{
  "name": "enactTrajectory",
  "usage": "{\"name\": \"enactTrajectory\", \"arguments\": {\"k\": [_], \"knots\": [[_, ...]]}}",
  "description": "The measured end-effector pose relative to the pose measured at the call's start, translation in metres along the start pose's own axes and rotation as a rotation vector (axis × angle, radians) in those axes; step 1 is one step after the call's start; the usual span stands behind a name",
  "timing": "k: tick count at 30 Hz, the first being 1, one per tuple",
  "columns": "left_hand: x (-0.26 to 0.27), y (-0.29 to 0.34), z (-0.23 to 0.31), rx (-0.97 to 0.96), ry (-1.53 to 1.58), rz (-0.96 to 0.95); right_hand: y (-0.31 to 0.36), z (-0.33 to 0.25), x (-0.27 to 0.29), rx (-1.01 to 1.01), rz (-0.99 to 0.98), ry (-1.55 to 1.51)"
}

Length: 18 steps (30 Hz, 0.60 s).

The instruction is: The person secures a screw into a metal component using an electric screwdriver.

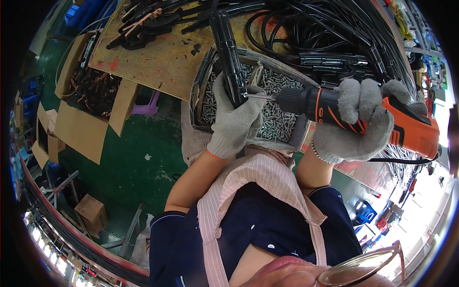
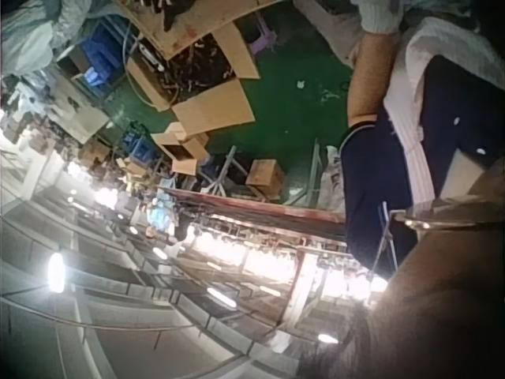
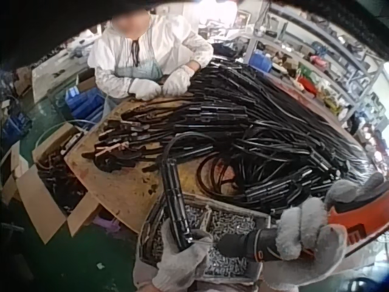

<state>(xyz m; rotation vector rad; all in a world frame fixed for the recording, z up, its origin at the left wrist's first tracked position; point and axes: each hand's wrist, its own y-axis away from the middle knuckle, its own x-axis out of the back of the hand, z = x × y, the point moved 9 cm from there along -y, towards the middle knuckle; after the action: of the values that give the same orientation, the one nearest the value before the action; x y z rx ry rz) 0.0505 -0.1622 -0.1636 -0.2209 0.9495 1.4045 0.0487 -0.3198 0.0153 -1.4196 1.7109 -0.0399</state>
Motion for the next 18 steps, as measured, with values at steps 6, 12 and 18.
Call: {"name": "enactTrajectory", "arguments": {"k": [6,12,18], "knots": [[0.001,0.001,-0.004,0.013,-0.068,-0.009,-0.005,-0.013,-0.023,0.184,0.032,0.192],[0.001,-0.001,0.001,0.018,-0.060,0.020,-0.007,0.005,-0.033,0.079,-0.023,0.215],[0.006,-0.002,0.002,0.007,-0.006,0.053,-0.009,0.021,-0.041,-0.020,-0.079,0.243]]}}
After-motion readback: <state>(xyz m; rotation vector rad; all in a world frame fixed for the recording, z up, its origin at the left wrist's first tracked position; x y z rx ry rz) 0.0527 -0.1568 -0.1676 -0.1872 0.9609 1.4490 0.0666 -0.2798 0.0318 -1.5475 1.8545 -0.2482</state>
